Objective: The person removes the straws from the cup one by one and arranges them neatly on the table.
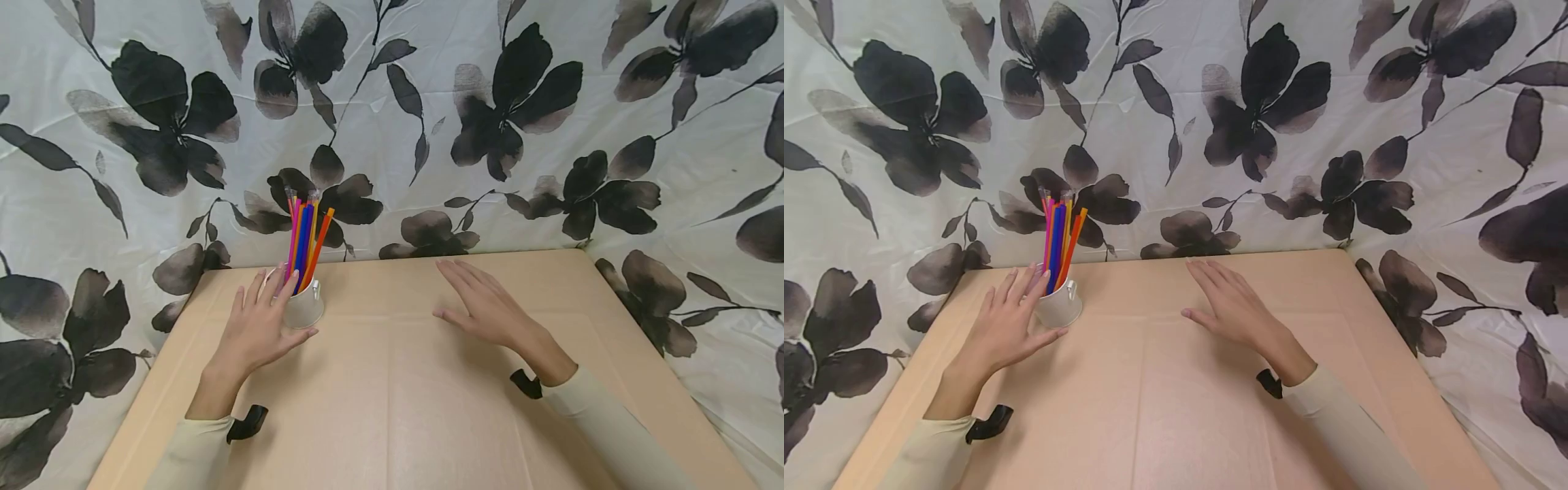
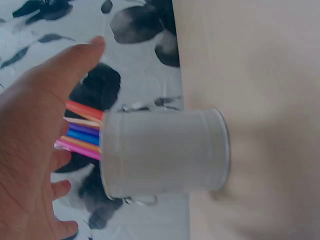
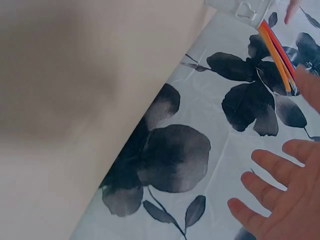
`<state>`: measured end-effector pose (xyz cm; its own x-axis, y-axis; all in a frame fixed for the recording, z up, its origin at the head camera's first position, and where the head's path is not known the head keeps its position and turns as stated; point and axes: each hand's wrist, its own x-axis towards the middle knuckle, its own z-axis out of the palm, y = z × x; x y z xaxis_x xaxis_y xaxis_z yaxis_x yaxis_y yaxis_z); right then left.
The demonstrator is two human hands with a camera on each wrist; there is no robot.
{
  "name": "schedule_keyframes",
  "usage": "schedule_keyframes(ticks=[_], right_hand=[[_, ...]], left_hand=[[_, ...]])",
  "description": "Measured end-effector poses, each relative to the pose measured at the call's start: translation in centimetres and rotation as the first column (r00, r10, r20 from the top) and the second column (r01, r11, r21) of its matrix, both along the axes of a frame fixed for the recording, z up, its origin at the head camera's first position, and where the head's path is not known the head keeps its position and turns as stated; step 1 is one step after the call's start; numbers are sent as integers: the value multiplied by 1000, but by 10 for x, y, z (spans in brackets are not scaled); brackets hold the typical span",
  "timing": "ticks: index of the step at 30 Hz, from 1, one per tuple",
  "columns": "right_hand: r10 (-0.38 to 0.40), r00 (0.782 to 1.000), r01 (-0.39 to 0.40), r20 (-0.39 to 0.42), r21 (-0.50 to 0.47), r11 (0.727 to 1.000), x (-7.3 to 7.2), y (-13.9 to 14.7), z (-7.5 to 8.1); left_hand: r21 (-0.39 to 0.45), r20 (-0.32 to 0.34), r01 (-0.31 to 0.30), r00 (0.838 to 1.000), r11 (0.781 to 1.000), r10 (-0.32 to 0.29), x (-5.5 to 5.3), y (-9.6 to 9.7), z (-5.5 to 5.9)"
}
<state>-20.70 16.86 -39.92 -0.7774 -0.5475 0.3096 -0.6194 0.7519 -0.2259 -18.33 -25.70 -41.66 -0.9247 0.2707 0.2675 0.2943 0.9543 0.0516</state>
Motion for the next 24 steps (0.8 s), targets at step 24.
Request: schedule_keyframes(ticks=[24], right_hand=[[95, 990, -52, 100, -362, 931, -32, -45, 4]], left_hand=[[559, 264, -206, 962, 803, 63, -48, -32, -28]])
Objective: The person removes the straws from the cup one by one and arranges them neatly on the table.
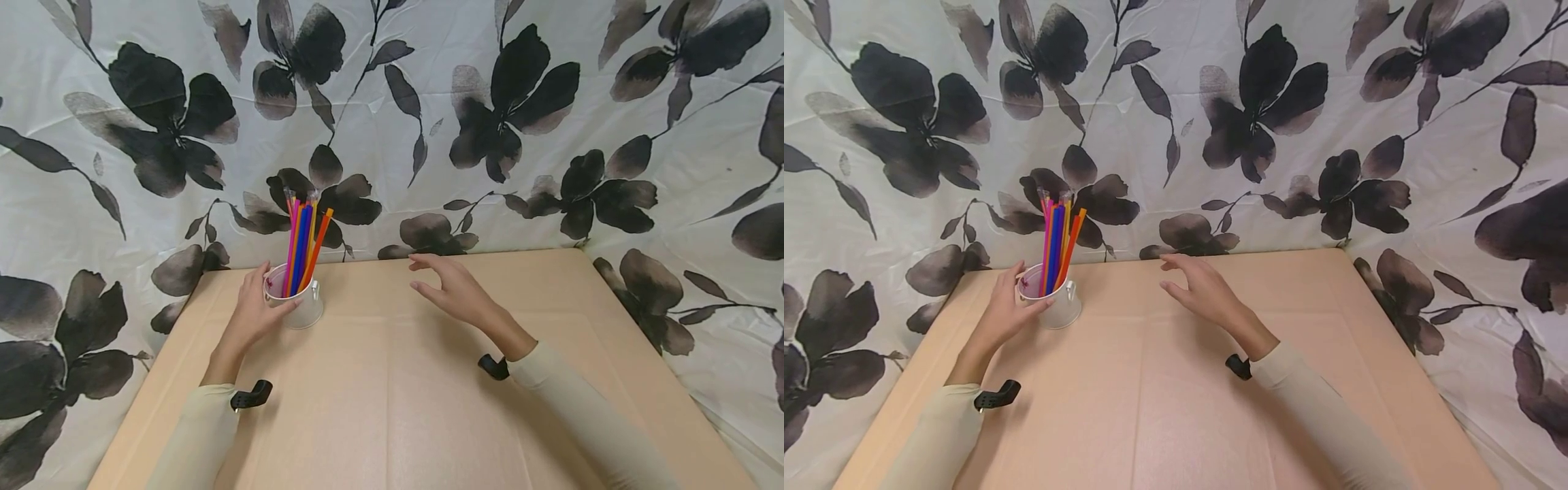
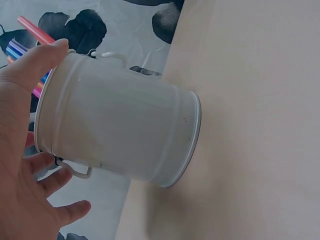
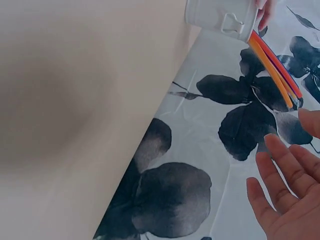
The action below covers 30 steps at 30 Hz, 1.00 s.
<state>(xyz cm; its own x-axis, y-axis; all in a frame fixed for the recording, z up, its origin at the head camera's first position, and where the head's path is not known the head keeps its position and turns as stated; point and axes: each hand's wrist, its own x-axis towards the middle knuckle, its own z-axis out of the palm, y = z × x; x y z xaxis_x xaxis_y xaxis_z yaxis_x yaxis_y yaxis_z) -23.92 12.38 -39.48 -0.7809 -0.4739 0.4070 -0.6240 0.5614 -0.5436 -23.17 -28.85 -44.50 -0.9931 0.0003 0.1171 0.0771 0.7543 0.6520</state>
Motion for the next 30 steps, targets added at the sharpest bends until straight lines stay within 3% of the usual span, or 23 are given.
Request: schedule_keyframes(ticks=[3, 8, 15, 22, 26, 30], right_hand=[[23, 1000, -22, 17, -28, 999, -4, -6, 1], [47, 997, -43, 64, -60, 997, -10, -17, 0], [66, 985, -45, 162, -126, 991, -19, -34, -3], [73, 974, -31, 213, -192, 981, -29, -51, -4], [80, 967, -27, 241, -217, 976, -32, -60, -5], [93, 961, -29, 260, -240, 970, -37, -70, -8]], left_hand=[[110, 31, 15, 999, 994, -18, -6, -3, -2], [262, 80, 48, 994, 964, -72, -15, -8, -5], [385, 162, 36, 981, 922, -107, -19, -11, -8], [472, 197, 28, 971, 881, -136, -15, -7, 4], [480, 213, 30, 966, 877, -150, -7, -1, 18], [471, 222, 33, 963, 882, -155, -4, 1, 21]])
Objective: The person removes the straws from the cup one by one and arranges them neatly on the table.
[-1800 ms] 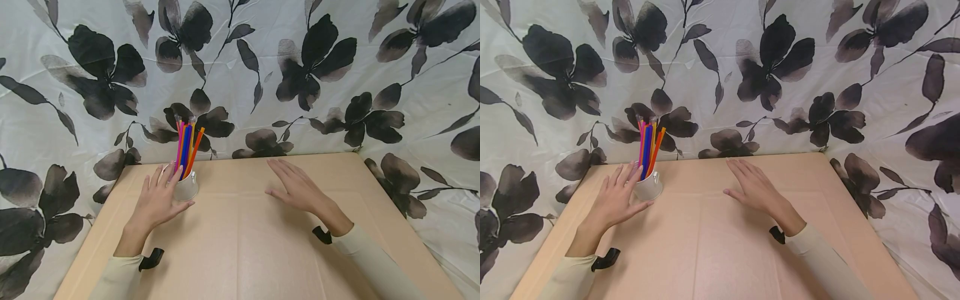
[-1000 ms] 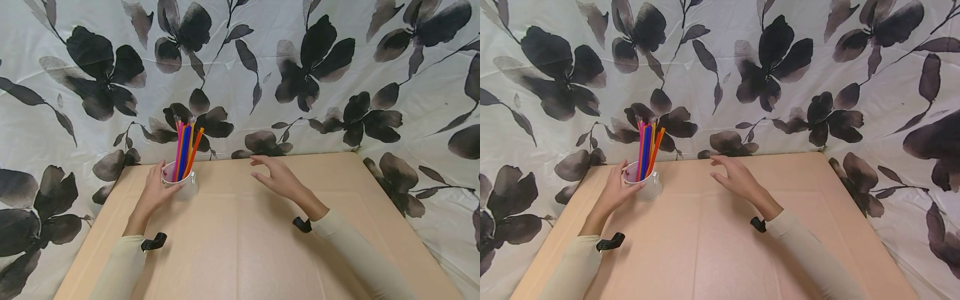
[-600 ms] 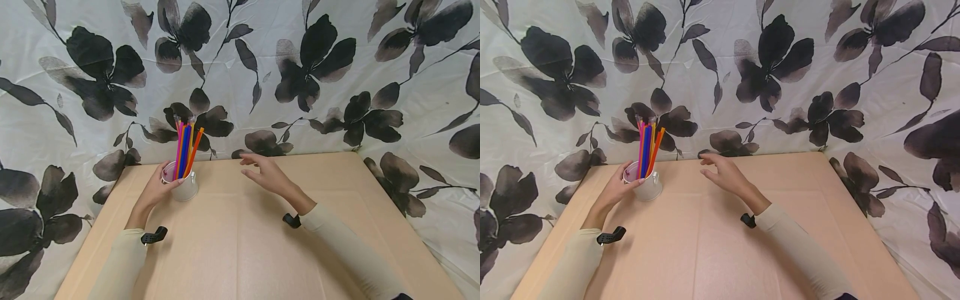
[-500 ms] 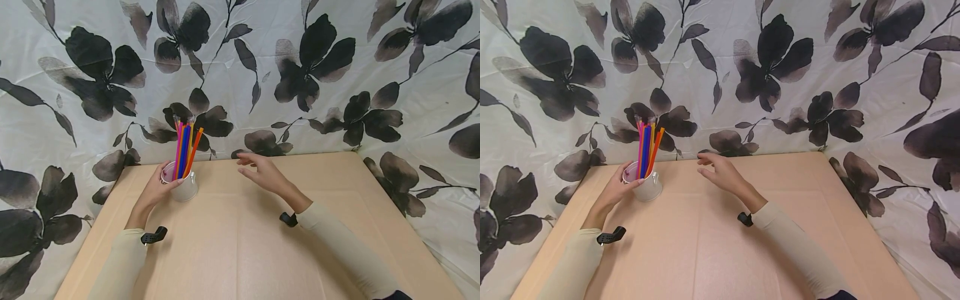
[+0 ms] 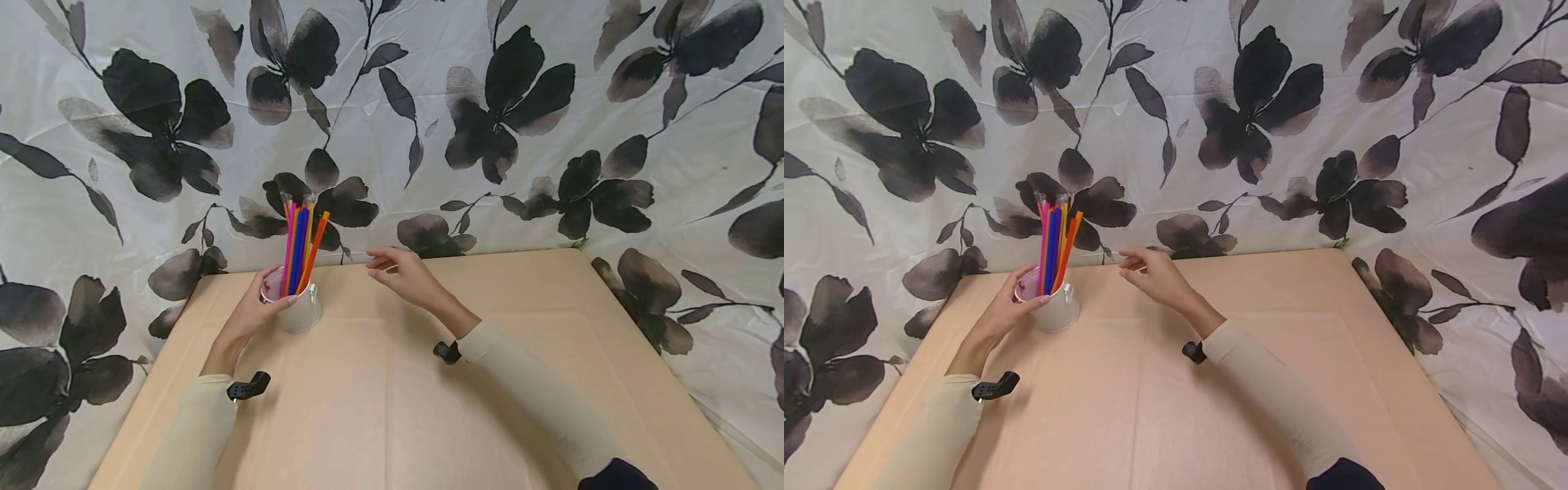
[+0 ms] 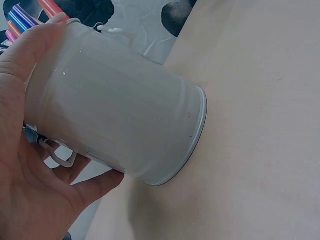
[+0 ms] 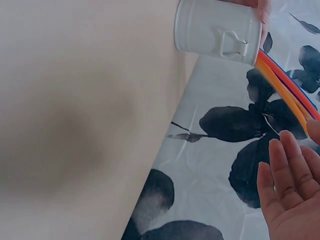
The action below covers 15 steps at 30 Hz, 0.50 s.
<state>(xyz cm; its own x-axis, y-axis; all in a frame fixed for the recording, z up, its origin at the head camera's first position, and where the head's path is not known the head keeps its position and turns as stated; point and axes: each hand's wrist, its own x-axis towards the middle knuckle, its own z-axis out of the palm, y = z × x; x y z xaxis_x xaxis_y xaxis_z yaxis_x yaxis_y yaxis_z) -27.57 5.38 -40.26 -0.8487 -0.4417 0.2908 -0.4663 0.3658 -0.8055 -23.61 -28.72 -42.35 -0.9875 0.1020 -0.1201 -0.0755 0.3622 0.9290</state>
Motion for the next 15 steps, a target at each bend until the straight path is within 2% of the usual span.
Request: schedule_keyframes(ticks=[2, 9, 15], right_hand=[[5, 1000, -5, 10, -10, 1000, -4, -6, -2], [10, 1000, -9, 18, -61, 998, -16, -27, -9], [10, 999, -5, 38, -146, 989, -25, -42, -11]], left_hand=[[-5, -2, 3, 1000, 1000, -3, 0, -1, -1], [-22, -32, -5, 999, 1000, 4, -16, -15, -31], [-24, -35, -1, 999, 1000, 0, -18, -15, -31]])
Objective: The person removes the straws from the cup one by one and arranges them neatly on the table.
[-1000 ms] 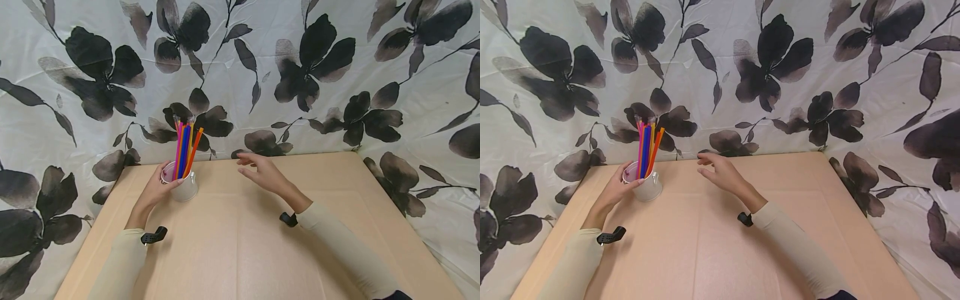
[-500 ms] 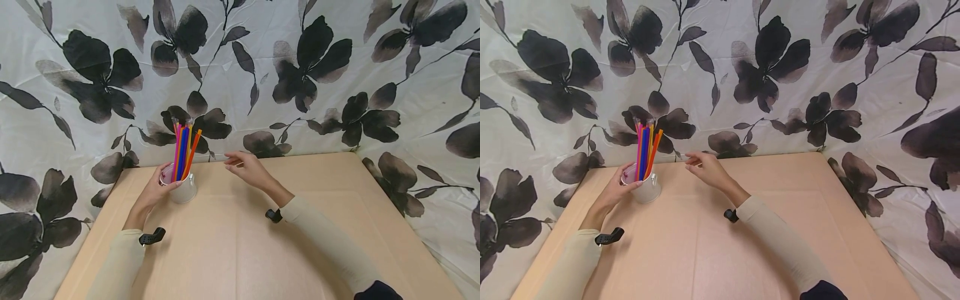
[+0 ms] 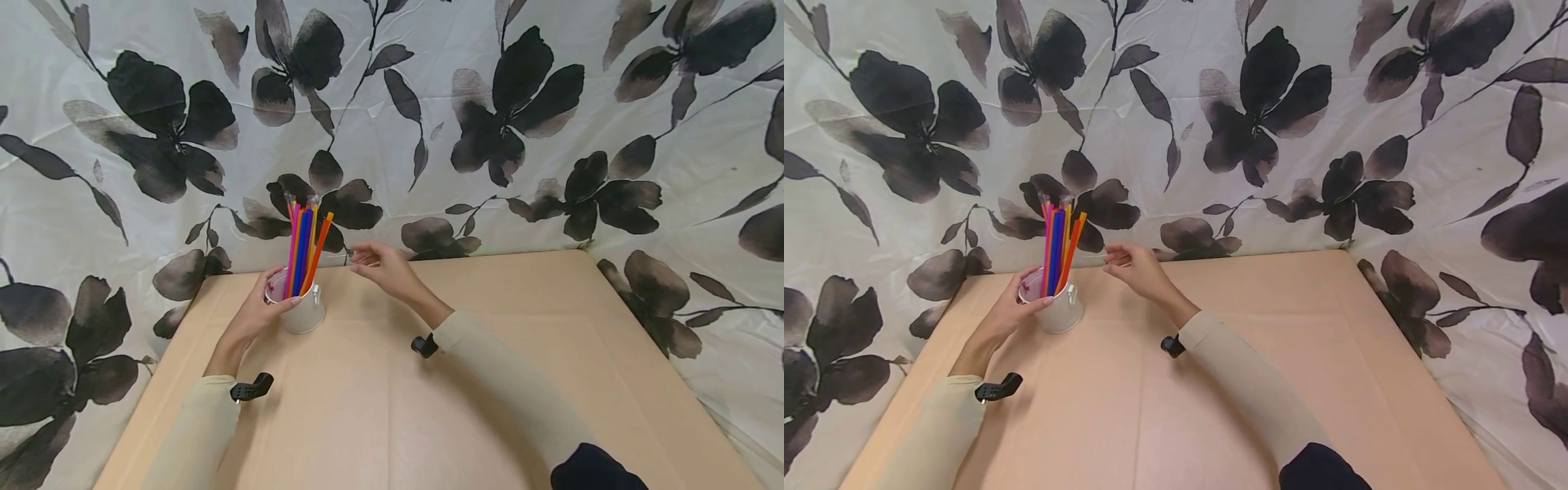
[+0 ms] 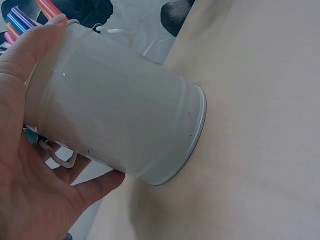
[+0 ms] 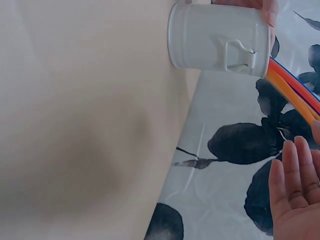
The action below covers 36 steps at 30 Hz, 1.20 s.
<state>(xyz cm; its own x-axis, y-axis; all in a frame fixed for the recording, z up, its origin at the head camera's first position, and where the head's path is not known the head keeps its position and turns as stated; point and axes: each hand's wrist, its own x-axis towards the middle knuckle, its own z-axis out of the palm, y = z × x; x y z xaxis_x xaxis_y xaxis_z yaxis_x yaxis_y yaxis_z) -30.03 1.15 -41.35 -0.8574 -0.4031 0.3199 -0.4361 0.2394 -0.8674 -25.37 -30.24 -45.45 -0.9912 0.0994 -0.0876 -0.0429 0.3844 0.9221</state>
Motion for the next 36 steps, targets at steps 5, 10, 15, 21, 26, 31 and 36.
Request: schedule_keyframes(ticks=[5, 10, 15, 21, 26, 31, 36], right_hand=[[2, 1000, -2, 9, -23, 1000, -6, -13, -4], [16, 1000, -14, 25, -66, 998, -12, -26, -7], [13, 998, -5, 64, -122, 993, -18, -39, -7], [2, 996, 11, 88, -148, 989, -26, -53, -8], [24, 993, -2, 118, -179, 984, -27, -64, -8], [36, 987, -4, 154, -204, 979, -25, -72, -8], [19, 981, 24, 191, -223, 974, -23, -79, -9]], left_hand=[[-12, 3, -6, 1000, 1000, 6, 2, 0, 0], [-23, 8, -21, 1000, 1000, 21, 5, -1, -1], [-21, -2, -16, 1000, 1000, 16, 5, -2, 0], [-18, 18, -11, 1000, 1000, 11, 6, 2, 11], [1, 32, -6, 999, 1000, 6, 13, 9, 26], [-8, 36, -13, 999, 1000, 13, 8, 8, 18], [-12, 33, -20, 999, 1000, 21, 2, 4, 8]])
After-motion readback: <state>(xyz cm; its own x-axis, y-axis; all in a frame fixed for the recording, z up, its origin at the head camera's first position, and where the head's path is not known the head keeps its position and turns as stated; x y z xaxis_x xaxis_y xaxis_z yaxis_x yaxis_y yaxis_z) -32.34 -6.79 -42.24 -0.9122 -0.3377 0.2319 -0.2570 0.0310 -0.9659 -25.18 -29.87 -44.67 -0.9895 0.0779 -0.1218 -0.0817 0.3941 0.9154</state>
